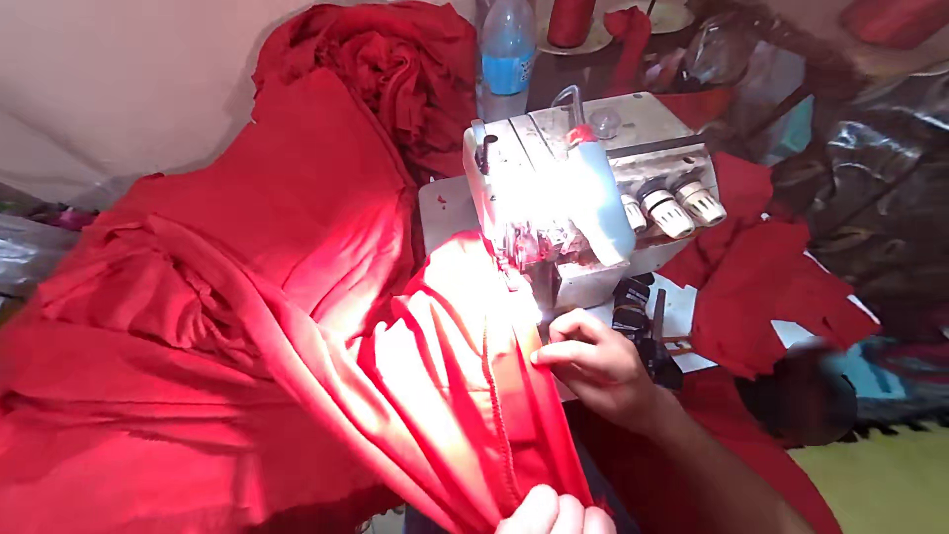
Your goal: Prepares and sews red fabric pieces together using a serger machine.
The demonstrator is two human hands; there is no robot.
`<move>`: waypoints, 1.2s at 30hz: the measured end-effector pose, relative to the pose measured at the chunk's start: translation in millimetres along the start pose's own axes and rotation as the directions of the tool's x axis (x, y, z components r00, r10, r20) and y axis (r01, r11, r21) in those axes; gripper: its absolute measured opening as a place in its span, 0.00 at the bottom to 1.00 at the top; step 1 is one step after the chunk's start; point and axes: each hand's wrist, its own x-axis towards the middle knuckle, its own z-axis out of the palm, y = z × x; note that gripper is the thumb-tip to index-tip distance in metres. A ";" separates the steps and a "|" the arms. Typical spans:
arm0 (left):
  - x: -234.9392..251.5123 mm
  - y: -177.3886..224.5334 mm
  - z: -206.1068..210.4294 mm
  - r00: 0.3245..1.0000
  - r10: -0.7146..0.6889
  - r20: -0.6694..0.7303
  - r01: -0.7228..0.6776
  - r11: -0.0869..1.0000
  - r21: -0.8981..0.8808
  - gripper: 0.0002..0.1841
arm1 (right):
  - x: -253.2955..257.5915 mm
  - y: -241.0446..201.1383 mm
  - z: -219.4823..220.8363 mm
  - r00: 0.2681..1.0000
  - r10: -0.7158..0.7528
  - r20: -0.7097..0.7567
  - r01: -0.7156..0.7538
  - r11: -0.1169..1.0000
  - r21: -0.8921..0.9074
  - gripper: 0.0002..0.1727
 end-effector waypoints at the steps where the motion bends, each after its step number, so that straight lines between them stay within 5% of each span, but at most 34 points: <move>1: 2.7 -2.8 2.1 1.000 -0.015 -0.008 0.015 1.000 0.024 0.14 | 2.8 3.2 0.5 1.000 0.000 -0.003 0.000 1.000 0.015 0.07; 7: 13.4 -17.9 12.6 0.978 -0.187 -0.087 0.189 0.982 0.021 0.15 | 12.9 11.5 0.4 1.000 0.027 -0.006 -0.027 0.996 0.087 0.06; 31: 43.5 -73.7 42.8 0.913 -0.178 -0.367 0.270 0.938 0.218 0.14 | 21.5 14.9 -6.1 1.000 -0.013 0.014 0.012 0.998 0.060 0.05; 34: 43.5 -88.2 35.1 0.943 -0.174 -0.284 0.232 0.955 0.183 0.10 | 26.0 14.3 -5.9 0.999 -0.026 0.036 0.026 1.000 0.001 0.07; 36: 43.4 -103.8 13.5 0.960 -0.271 -0.071 0.279 0.943 0.181 0.13 | 30.0 13.3 -5.8 0.999 -0.023 0.042 0.025 0.999 -0.047 0.08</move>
